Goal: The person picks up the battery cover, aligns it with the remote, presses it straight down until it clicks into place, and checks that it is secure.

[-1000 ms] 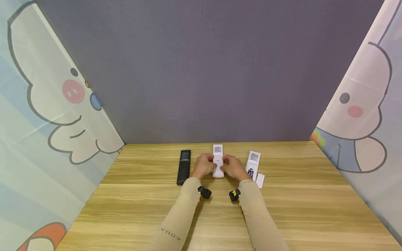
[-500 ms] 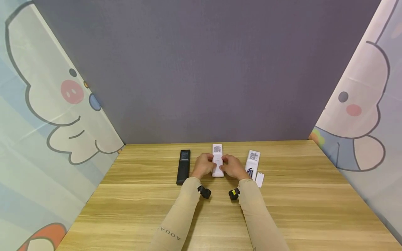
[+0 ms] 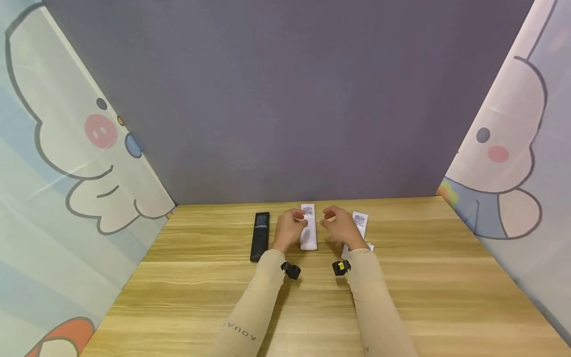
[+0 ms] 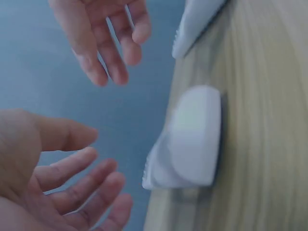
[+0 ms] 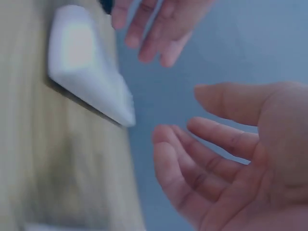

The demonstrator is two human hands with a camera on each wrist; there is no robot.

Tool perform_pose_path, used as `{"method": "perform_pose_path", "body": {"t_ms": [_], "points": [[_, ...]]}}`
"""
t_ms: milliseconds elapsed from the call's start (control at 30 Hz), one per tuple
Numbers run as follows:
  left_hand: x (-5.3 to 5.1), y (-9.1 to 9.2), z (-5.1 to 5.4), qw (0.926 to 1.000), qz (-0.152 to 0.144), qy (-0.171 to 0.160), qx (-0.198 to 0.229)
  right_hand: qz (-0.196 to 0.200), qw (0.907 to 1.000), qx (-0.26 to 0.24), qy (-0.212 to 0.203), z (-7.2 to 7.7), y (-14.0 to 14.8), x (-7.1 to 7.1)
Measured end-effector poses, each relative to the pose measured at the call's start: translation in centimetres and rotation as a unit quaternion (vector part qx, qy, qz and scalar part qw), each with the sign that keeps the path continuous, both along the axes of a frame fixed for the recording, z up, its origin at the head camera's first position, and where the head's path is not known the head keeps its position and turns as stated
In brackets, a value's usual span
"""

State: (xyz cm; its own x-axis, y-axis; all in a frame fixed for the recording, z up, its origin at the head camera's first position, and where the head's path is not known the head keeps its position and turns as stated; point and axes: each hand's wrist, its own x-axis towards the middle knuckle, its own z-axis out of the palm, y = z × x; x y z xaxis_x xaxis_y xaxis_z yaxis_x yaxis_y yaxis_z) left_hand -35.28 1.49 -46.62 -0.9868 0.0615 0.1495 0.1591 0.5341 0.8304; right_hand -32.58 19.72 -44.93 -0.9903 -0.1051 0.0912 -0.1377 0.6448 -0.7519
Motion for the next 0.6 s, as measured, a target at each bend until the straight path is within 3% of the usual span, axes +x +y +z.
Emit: {"method": "perform_pose_path", "body": {"t_ms": [167, 300, 467, 600], "points": [[0.5, 0.7, 1.0, 0.9974, 0.007, 0.055, 0.047, -0.036, 0.9986, 0.007, 0.039, 1.3, 2.2, 1.2], [1.2, 1.6, 1.5, 0.9950, 0.002, 0.072, 0.070, -0.052, 0.9963, 0.031, 0.061, 1.5, 4.2, 2.2], [1.6, 3.2, 1.3, 0.9965, -0.032, 0.062, 0.046, -0.051, 0.9968, 0.053, 0.030, 1.4, 6.3, 3.2], [1.7, 5.0, 1.0, 0.9977, -0.062, 0.020, 0.018, -0.029, 0.9966, 0.075, -0.019, 0.8, 7.8, 3.7]]}}
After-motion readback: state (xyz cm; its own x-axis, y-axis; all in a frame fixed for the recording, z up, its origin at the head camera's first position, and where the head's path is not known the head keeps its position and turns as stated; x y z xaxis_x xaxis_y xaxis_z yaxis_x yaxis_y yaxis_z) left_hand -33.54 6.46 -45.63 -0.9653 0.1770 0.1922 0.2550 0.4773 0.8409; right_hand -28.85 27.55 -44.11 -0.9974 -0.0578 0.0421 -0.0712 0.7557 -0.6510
